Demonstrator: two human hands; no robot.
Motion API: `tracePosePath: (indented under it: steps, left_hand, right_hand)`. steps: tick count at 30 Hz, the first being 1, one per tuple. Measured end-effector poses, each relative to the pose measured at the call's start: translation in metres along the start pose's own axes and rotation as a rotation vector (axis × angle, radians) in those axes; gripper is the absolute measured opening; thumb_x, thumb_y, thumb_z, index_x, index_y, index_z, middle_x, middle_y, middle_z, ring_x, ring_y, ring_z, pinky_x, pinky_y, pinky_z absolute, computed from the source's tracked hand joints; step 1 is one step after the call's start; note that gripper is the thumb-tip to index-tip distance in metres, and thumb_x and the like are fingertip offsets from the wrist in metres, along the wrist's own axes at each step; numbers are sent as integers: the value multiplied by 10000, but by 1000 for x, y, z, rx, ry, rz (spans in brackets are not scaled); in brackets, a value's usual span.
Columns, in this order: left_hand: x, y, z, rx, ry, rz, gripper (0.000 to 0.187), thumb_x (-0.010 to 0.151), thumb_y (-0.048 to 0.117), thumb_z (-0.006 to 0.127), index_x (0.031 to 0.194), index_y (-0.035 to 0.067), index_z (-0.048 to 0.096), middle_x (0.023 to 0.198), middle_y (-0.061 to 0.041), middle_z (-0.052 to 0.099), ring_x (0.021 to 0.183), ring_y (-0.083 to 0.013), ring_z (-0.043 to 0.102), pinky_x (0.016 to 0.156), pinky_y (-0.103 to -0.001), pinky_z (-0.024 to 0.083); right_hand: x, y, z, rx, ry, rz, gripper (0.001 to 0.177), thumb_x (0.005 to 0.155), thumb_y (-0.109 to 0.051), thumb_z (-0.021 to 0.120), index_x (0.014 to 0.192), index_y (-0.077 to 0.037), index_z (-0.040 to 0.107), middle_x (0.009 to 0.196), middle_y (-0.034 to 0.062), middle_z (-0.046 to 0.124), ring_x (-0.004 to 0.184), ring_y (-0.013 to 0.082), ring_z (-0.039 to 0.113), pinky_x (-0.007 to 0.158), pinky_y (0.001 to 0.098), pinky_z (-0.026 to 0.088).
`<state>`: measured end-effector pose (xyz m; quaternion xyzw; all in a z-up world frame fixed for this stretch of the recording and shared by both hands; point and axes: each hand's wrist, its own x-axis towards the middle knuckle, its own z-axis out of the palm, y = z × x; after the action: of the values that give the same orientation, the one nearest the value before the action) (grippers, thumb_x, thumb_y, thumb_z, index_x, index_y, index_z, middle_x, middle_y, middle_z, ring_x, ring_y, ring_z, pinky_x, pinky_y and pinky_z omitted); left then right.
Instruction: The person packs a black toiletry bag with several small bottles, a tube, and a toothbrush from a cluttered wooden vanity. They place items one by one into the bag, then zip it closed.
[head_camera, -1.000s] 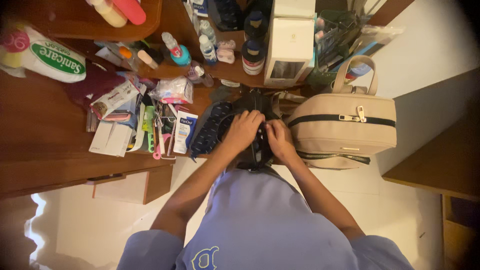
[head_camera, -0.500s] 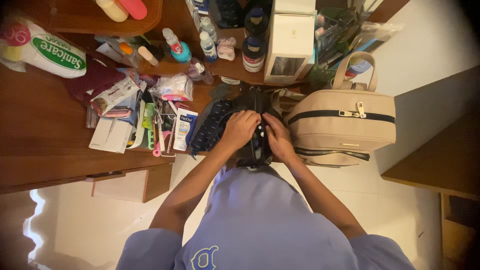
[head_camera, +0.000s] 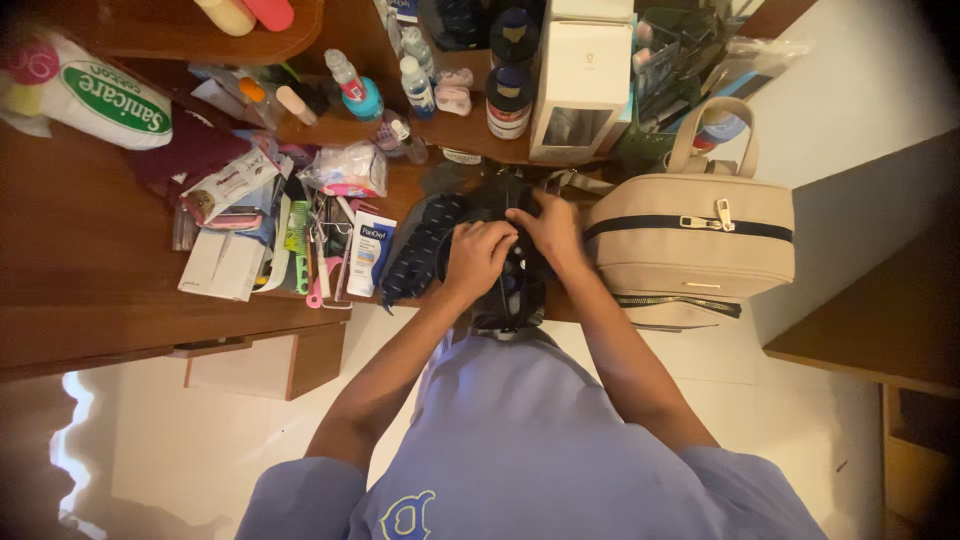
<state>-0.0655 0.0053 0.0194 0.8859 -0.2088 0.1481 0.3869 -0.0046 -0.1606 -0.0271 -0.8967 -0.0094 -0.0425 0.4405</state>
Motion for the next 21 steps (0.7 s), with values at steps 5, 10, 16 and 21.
tracePosePath:
  steps: [5,10,16,21]
  left_hand:
    - [-5,-7,3,55,-84,-7,44,930,116,667,964,123,693,867,-33,708,864,-247,673,932,-449,422]
    - [-29,0,0,96,-165,108,16,916,128,701,906,140,704,831,-21,702,841,-222,669,984,-458,413]
    - [-79,22,-15,-50,-352,199,55,910,204,739,941,159,743,955,43,746,879,-135,687,1111,-485,358]
    - [-89,10,-19,19,-437,460,37,923,182,718,915,164,750,883,52,712,823,-124,660,1116,-522,357]
  right_hand:
    - [18,-14,-15,-300,-189,112,564,713,-487,863,1055,-48,777,949,248,730,918,414,709,805,487,552]
    - [29,-25,-16,-386,-173,84,416,832,-470,789,930,-66,793,900,220,736,893,405,714,777,511,558]
    - [28,-25,-17,-399,-180,123,409,847,-486,772,904,-82,794,874,202,736,876,399,717,741,507,562]
    - [27,-26,-15,-413,-191,137,428,853,-502,775,905,-77,792,862,213,733,852,407,717,749,502,564]
